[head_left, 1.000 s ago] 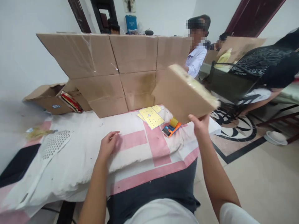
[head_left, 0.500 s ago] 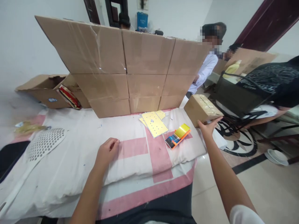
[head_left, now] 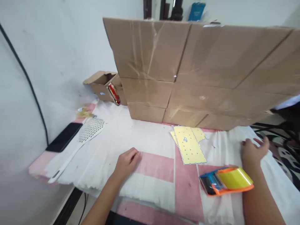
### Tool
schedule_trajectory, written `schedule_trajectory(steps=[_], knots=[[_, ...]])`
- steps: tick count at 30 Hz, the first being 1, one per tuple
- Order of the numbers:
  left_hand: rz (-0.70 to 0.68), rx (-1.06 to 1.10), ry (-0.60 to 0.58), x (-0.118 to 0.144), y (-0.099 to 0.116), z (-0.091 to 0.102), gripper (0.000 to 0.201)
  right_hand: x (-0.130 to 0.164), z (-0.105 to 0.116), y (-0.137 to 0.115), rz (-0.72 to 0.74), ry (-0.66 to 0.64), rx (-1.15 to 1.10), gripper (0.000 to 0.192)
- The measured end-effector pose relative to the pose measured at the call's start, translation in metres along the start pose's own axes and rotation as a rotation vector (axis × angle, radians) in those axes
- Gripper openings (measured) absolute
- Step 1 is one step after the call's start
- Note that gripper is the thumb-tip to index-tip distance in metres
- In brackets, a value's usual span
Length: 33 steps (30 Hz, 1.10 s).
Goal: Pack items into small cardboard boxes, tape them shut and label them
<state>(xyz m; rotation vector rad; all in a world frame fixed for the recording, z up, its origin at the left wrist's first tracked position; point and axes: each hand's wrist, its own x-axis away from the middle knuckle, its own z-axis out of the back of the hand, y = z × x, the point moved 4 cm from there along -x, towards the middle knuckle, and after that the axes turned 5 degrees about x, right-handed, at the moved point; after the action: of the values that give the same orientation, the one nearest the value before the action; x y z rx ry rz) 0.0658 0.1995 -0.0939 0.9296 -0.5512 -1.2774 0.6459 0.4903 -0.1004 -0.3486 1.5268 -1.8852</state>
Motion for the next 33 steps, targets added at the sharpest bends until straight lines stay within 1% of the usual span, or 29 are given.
schedule_trajectory(steps=[2, 4, 5, 6, 7, 9, 11, 13, 14, 16, 19, 21, 22, 24, 26, 28, 30, 31, 32, 33], knots=[[0.057, 0.014, 0.151, 0.004, -0.004, 0.018, 0.037, -0.017, -0.003, 0.018, -0.072, 0.015, 0.040, 0.097], [0.152, -0.009, 0.306, 0.010, -0.010, 0.040, 0.036, -0.029, -0.007, 0.026, -0.078, 0.040, 0.055, 0.094], [0.200, -0.047, 0.339, 0.013, -0.012, 0.050, 0.035, -0.033, -0.008, 0.029, -0.064, 0.050, 0.054, 0.093], [0.240, -0.099, 0.333, 0.017, -0.014, 0.057, 0.034, -0.036, -0.010, 0.031, -0.047, 0.052, 0.053, 0.091], [0.268, -0.159, 0.284, 0.020, -0.016, 0.062, 0.033, -0.038, -0.011, 0.032, -0.037, 0.051, 0.054, 0.090], [0.291, -0.276, 0.111, 0.028, -0.015, 0.064, 0.033, -0.040, -0.011, 0.034, -0.038, 0.056, 0.071, 0.090], [0.278, -0.364, -0.056, 0.037, -0.012, 0.061, 0.035, -0.040, -0.012, 0.034, -0.036, 0.045, 0.083, 0.089], [0.263, -0.419, -0.157, 0.046, -0.008, 0.055, 0.029, -0.038, -0.013, 0.032, -0.027, 0.026, 0.086, 0.086], [0.258, -0.432, -0.182, 0.050, -0.007, 0.053, 0.028, -0.036, -0.013, 0.030, -0.020, 0.019, 0.088, 0.084], [0.247, -0.431, -0.195, 0.053, -0.004, 0.050, 0.030, -0.032, -0.014, 0.027, -0.026, 0.022, 0.100, 0.081], [0.188, -0.378, -0.150, 0.043, 0.001, 0.047, 0.030, -0.028, -0.015, 0.024, -0.025, 0.017, 0.115, 0.079], [0.128, -0.355, -0.116, 0.025, 0.008, 0.039, 0.028, -0.026, -0.015, 0.023, -0.018, -0.006, 0.136, 0.078], [0.094, -0.355, -0.106, 0.012, 0.014, 0.031, 0.029, -0.026, -0.015, 0.023, -0.012, -0.019, 0.147, 0.078], [0.022, -0.365, -0.106, -0.018, 0.028, 0.008, 0.030, -0.025, -0.013, 0.023, -0.014, -0.028, 0.162, 0.078], [-0.060, -0.360, -0.132, -0.048, 0.048, -0.024, 0.028, -0.024, -0.012, 0.025, -0.026, -0.034, 0.160, 0.078], [-0.158, -0.333, -0.219, -0.073, 0.069, -0.060, 0.020, -0.024, -0.011, 0.027, -0.037, -0.036, 0.141, 0.078], [-0.243, -0.318, -0.335, -0.087, 0.087, -0.089, 0.024, -0.025, -0.010, 0.030, -0.030, -0.030, 0.123, 0.077], [-0.261, -0.322, -0.377, -0.091, 0.093, -0.098, 0.026, -0.025, -0.009, 0.032, -0.019, -0.024, 0.116, 0.076], [-0.259, -0.332, -0.398, -0.094, 0.095, -0.102, 0.025, -0.026, -0.009, 0.034, -0.009, -0.020, 0.113, 0.075], [-0.238, -0.346, -0.394, -0.097, 0.094, -0.100, 0.025, -0.027, -0.009, 0.035, 0.000, -0.020, 0.108, 0.075]])
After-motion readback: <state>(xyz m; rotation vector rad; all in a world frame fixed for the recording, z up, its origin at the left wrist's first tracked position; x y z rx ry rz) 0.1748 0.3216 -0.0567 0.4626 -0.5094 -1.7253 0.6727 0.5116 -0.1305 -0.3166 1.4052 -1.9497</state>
